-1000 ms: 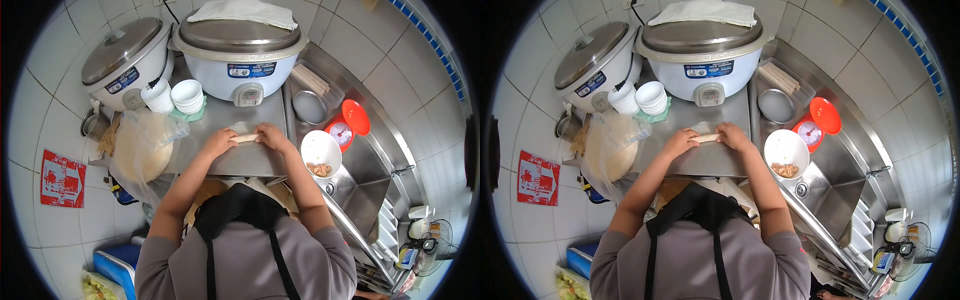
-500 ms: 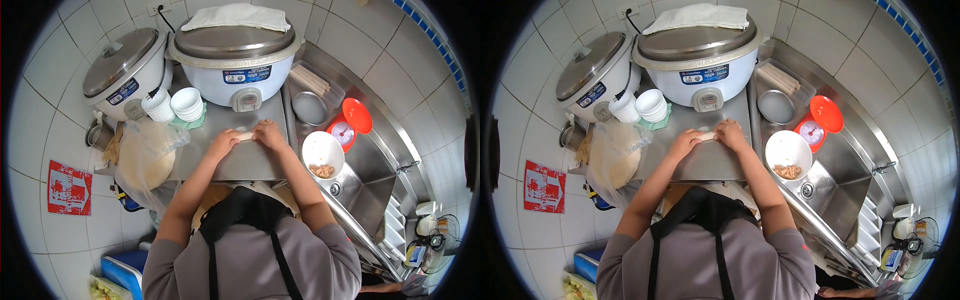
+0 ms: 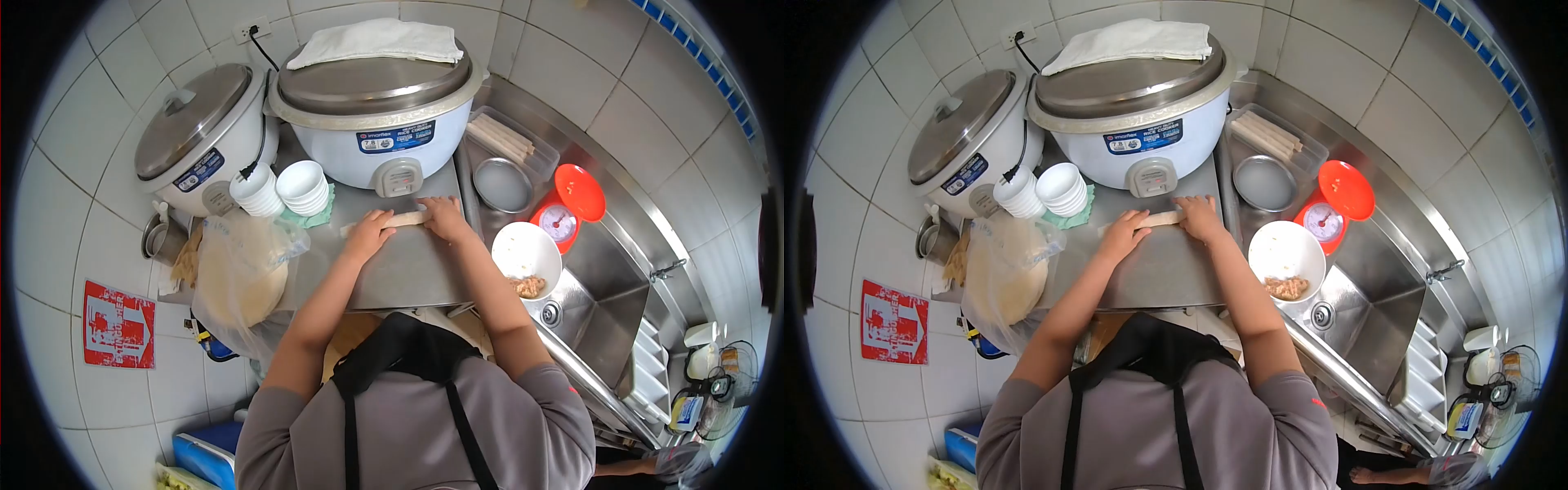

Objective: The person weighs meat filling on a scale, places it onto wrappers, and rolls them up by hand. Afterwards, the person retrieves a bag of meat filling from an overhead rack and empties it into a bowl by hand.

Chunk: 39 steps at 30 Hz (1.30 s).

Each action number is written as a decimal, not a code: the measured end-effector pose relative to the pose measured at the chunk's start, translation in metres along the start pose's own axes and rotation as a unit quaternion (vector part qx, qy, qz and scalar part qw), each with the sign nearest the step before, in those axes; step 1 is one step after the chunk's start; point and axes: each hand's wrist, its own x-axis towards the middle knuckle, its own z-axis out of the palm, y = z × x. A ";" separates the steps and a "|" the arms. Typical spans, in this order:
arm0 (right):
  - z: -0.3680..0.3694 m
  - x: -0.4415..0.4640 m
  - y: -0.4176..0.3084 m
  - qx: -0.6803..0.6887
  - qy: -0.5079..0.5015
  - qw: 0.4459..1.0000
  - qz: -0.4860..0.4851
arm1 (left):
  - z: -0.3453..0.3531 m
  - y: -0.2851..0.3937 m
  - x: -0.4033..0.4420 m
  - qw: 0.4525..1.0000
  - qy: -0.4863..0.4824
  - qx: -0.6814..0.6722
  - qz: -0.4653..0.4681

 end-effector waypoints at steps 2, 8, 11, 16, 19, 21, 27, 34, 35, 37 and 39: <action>-0.025 0.000 -0.008 0.055 -0.075 0.995 0.022 | 0.001 0.008 0.003 0.997 -0.008 0.069 0.024; -0.095 -0.022 -0.054 0.246 0.040 0.966 -0.072 | 0.007 0.066 0.034 0.995 0.091 -0.036 0.035; -0.122 -0.033 -0.069 0.391 0.219 0.892 -0.054 | -0.010 0.102 0.047 0.972 0.171 -0.163 0.009; -0.149 -0.054 -0.087 0.318 0.285 0.895 -0.129 | -0.036 0.140 0.051 0.927 0.202 -0.315 0.014; -0.157 -0.058 -0.099 0.253 0.340 0.889 -0.173 | -0.036 0.153 0.051 0.892 0.219 -0.396 0.028; -0.163 -0.060 -0.102 0.191 0.351 0.895 -0.200 | -0.043 0.166 0.048 0.878 0.231 -0.418 0.027; -0.182 -0.067 -0.116 0.115 0.324 0.911 -0.227 | -0.057 0.173 0.038 0.892 0.170 -0.419 -0.013; -0.205 -0.066 -0.114 0.091 0.194 0.935 -0.283 | -0.075 0.178 0.024 0.889 0.087 -0.450 -0.012; -0.211 -0.063 -0.110 0.104 0.157 0.936 -0.296 | -0.078 0.172 0.022 0.861 0.016 -0.508 -0.021; -0.222 -0.053 -0.105 0.241 0.079 0.919 -0.303 | -0.087 0.166 0.020 0.814 -0.104 -0.572 -0.017; -0.230 -0.047 -0.104 0.285 0.008 0.903 -0.322 | -0.097 0.167 0.020 0.785 -0.197 -0.588 0.006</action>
